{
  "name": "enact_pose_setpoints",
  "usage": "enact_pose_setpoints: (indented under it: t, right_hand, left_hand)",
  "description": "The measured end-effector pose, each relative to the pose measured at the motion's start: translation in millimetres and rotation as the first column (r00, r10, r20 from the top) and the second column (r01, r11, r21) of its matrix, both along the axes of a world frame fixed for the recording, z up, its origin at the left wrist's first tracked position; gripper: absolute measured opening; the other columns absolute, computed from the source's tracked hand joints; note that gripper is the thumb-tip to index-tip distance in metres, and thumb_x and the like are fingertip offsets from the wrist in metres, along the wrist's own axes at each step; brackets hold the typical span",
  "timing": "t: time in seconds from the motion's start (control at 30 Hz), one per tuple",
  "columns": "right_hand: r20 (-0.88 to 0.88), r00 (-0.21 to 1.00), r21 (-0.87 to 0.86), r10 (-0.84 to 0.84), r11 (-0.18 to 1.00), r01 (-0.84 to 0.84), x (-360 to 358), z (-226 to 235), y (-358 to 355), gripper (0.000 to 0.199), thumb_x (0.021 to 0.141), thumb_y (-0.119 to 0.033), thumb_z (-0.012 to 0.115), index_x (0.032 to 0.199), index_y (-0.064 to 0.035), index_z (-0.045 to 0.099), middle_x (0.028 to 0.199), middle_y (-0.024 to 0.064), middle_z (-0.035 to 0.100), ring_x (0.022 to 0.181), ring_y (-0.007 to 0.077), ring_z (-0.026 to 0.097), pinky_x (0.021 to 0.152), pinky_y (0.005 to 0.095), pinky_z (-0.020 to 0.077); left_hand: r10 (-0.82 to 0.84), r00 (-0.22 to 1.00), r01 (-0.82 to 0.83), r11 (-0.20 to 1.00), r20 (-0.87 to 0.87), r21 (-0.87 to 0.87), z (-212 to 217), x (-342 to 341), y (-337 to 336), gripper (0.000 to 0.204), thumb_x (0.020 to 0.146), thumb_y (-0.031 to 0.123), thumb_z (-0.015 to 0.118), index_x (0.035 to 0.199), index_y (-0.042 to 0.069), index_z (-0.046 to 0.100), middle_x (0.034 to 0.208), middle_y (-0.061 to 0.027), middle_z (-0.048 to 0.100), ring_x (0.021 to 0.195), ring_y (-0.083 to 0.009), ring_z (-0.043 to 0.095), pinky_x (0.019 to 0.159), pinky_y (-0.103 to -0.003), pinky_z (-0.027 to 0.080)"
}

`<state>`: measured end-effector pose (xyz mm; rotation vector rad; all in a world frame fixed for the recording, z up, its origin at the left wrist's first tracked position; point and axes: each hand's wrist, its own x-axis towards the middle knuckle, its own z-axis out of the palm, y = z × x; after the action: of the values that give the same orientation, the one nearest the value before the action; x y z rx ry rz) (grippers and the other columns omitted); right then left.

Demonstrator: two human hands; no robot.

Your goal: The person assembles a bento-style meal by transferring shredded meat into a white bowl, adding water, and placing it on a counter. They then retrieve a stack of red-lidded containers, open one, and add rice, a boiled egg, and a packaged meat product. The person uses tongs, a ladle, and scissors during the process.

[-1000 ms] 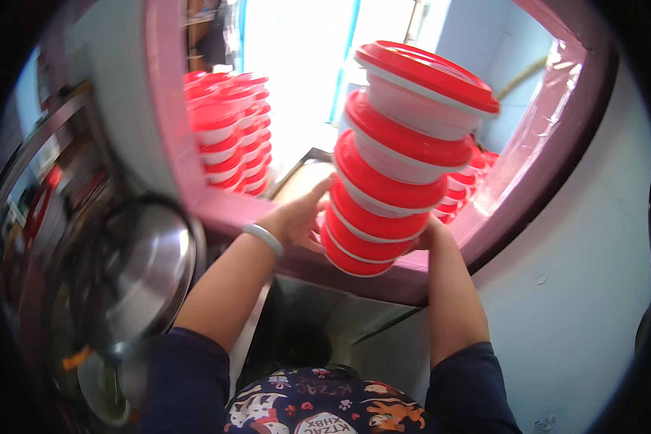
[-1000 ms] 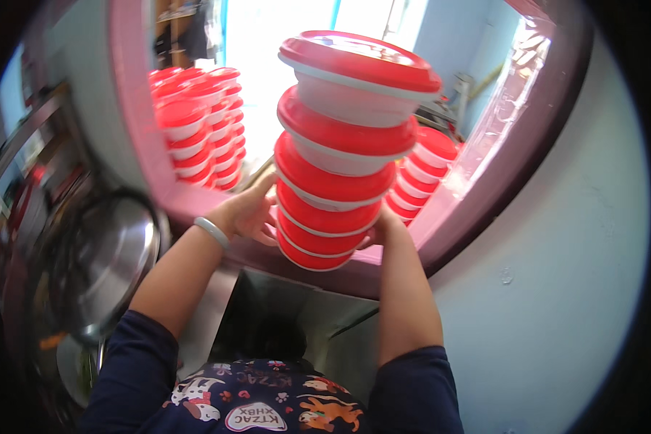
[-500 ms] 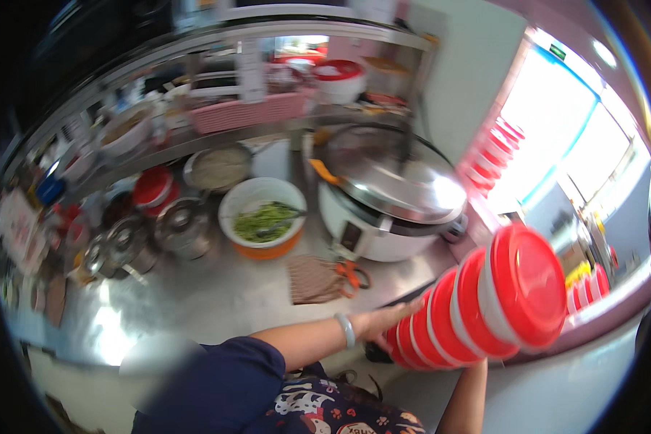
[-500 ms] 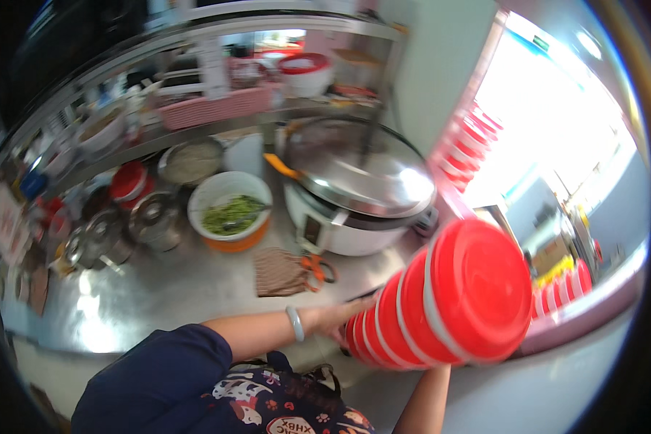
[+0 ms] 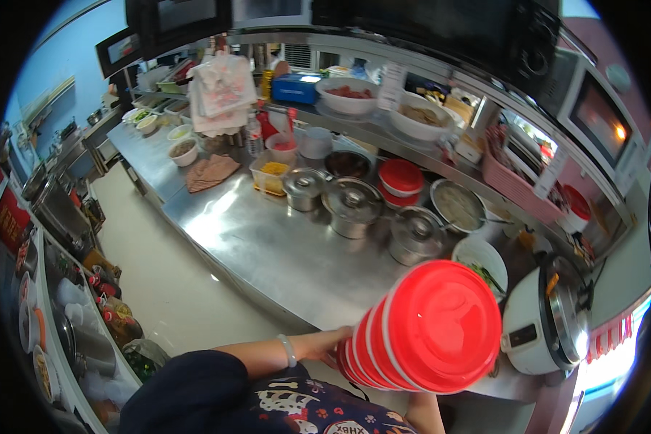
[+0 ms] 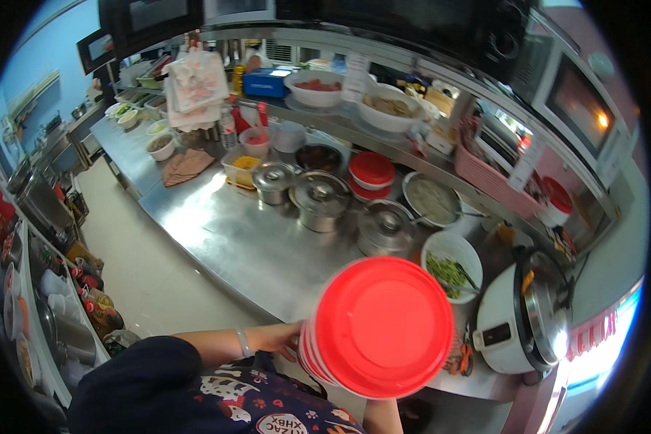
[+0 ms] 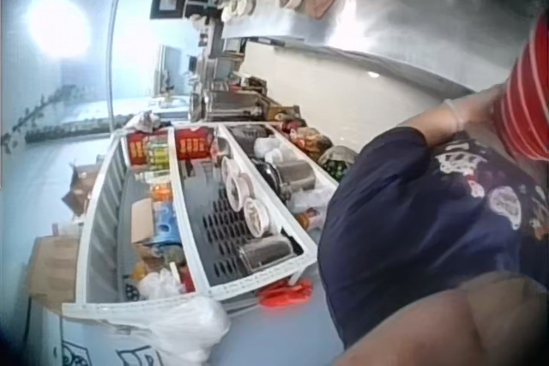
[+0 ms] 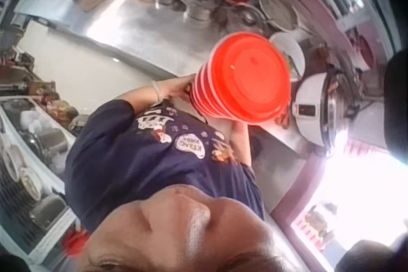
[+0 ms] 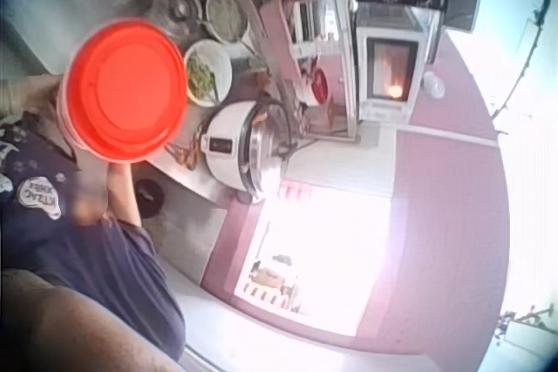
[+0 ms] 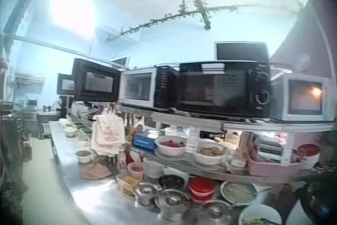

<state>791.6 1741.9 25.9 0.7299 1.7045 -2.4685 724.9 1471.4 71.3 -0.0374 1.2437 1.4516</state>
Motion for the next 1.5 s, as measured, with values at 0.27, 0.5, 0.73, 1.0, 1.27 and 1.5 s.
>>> enact_pose_setpoints:
  t: [0.27,0.5,0.73,1.0,1.27,1.5]
  right_hand:
    - [-0.049,0.945,0.062,0.322,0.946,-0.319,-192,-14,-243,0.051,0.088,-0.041,0.055,0.127,-0.009,0.052,0.127,0.0106,0.057,0.104,0.0288,0.06,0.075,0.0463,0.0527]
    - [-0.038,0.915,-0.248,0.402,0.883,-0.399,-326,-25,-435,0.048,0.089,-0.029,0.057,0.13,-0.0062,0.048,0.124,0.0086,0.058,0.105,0.0236,0.06,0.078,0.039,0.0524]
    - [0.07,0.952,-0.235,0.297,0.933,-0.273,-420,-38,-562,0.04,0.091,-0.038,0.056,0.119,-0.0099,0.055,0.1,0.0073,0.065,0.08,0.02,0.064,0.054,0.0328,0.0502]
    - [0.054,0.998,-0.32,0.029,0.947,-0.01,-506,-34,-654,0.051,0.097,-0.047,0.045,0.131,-0.0086,0.048,0.12,0.0086,0.059,0.108,0.0201,0.056,0.089,0.0362,0.0471]
    - [0.166,0.986,-0.13,0.023,0.991,-0.001,-583,-29,-706,0.066,0.088,-0.063,0.047,0.138,-0.0204,0.042,0.132,0.0045,0.051,0.119,0.0252,0.049,0.086,0.0488,0.045]
    - [0.101,0.935,0.338,0.341,0.872,-0.354,-541,-48,-680,0.066,0.095,-0.037,0.051,0.148,-0.0124,0.022,0.15,0.01,0.032,0.138,0.0246,0.029,0.109,0.0382,0.0278]
  left_hand:
    - [0.388,0.921,-0.388,0.922,-0.017,0.01,-45,-110,-254,0.076,0.085,0.071,0.042,0.141,0.019,0.036,0.133,-0.0118,0.043,0.106,-0.0339,0.055,0.082,-0.046,0.053]
    - [0.343,0.939,-0.343,0.939,-0.001,-0.013,-67,-272,-456,0.089,0.078,0.08,0.039,0.143,0.02,0.033,0.145,-0.0078,0.035,0.106,-0.0372,0.054,0.08,-0.046,0.053]
    - [-0.204,0.366,-0.567,0.725,-0.908,-0.391,-95,-459,-563,0.067,0.082,0.05,0.058,0.14,0.021,0.042,0.147,-0.0143,0.035,0.128,-0.04,0.04,0.104,-0.049,0.035]
    - [-0.253,0.439,-0.862,0.151,-0.862,-0.483,-147,-452,-665,0.034,0.082,0.016,0.061,0.116,0.013,0.061,0.122,-0.0227,0.052,0.116,-0.0407,0.049,0.096,-0.043,0.043]
    - [-0.174,0.086,-0.936,0.323,-0.981,-0.14,-52,-465,-670,0.031,0.088,0.027,0.059,0.111,0.007,0.062,0.11,-0.018,0.058,0.099,-0.0356,0.056,0.086,-0.041,0.046]
    - [0.679,0.09,-0.897,0.373,-0.728,0.237,148,-550,-663,0.049,0.087,0.053,0.056,0.108,0.008,0.062,0.093,0.0001,0.058,0.076,-0.0091,0.051,0.063,-0.025,0.04]
